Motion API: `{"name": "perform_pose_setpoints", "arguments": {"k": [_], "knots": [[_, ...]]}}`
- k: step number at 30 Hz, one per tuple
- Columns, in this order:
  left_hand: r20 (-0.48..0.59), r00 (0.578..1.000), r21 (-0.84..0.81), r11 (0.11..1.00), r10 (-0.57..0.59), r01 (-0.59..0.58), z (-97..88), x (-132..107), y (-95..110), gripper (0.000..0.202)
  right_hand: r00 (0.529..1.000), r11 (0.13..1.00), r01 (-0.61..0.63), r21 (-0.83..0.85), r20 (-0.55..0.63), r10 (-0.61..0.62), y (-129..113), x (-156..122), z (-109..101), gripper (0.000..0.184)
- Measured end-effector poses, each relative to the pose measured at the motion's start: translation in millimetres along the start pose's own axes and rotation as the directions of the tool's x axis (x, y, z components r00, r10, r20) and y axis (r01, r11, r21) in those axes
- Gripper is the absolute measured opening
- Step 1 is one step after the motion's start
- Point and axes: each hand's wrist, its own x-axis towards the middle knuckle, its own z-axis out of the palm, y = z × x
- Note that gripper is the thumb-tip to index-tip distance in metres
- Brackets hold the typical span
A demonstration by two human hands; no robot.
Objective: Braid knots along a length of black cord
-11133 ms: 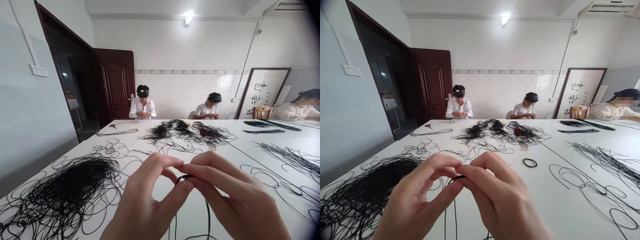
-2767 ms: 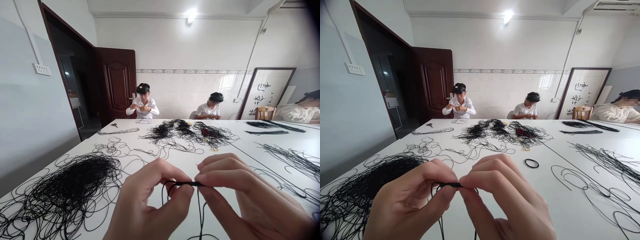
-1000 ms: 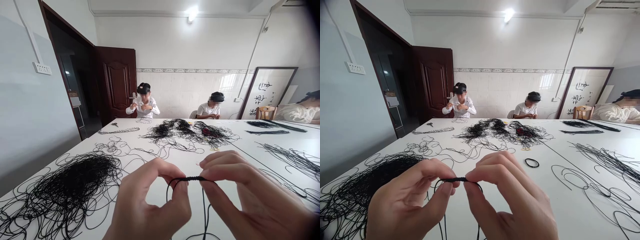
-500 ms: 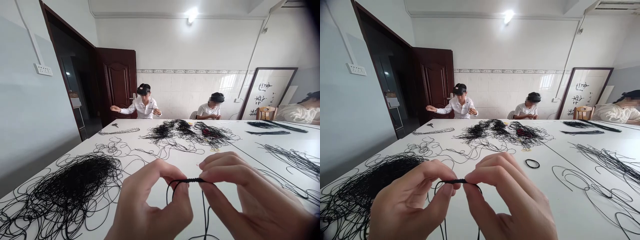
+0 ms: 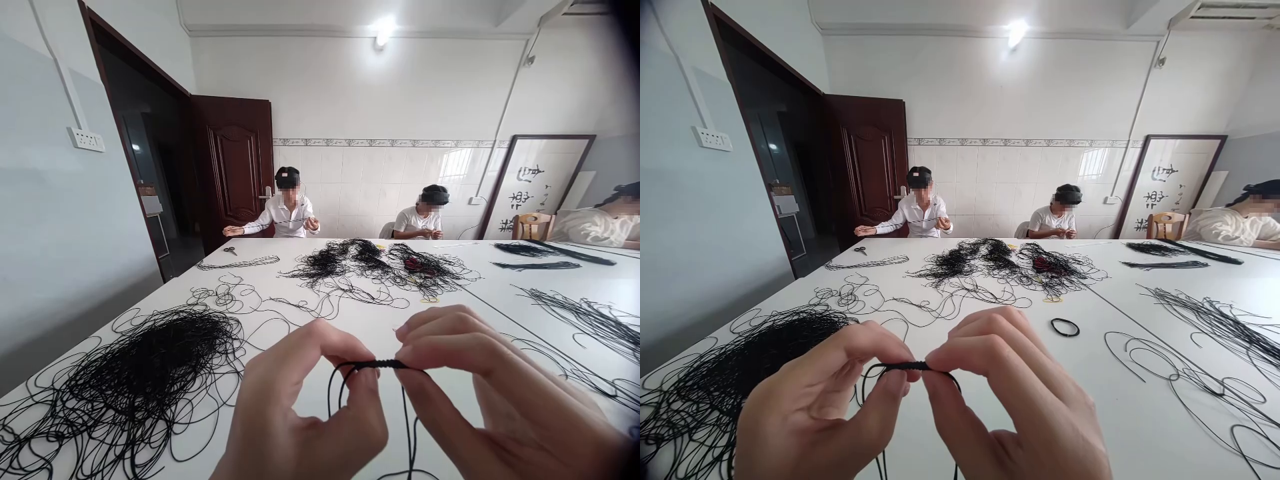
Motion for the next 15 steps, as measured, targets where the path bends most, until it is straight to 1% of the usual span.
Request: {"name": "perform_pose_setpoints", "arguments": {"k": [2, 7, 10, 12, 15], "knots": [[0.014, 1.0, 0.006, 1.0, -0.011, 0.011, -1.4, 0.5, 1.3, 0.02, 1.0, 1.0, -0.005, 0.002, 0.006, 0.005, 0.8, 0.5, -0.7, 0.024], [0.066, 0.993, 0.049, 0.994, -0.099, 0.096, -2.8, 1.2, 6.1, 0.017, 1.0, 1.0, 0.015, 0.0, 0.006, -0.015, 1.2, 0.8, -1.4, 0.024], [0.089, 0.991, 0.041, 0.995, -0.099, 0.095, -2.1, 1.3, 6.4, 0.017, 1.0, 1.0, 0.004, 0.008, -0.001, -0.004, 0.0, 0.6, -0.8, 0.023], [0.09, 0.992, 0.033, 0.995, -0.093, 0.091, -1.6, 1.3, 5.6, 0.017, 1.0, 1.0, 0.004, 0.003, -0.013, -0.004, -0.8, 0.1, -0.8, 0.022], [0.089, 0.992, 0.016, 0.996, -0.09, 0.089, -1.6, 1.0, 3.9, 0.017, 1.0, 1.0, -0.001, -0.004, 0.001, 0.001, -1.3, -1.0, -1.8, 0.022]]}}
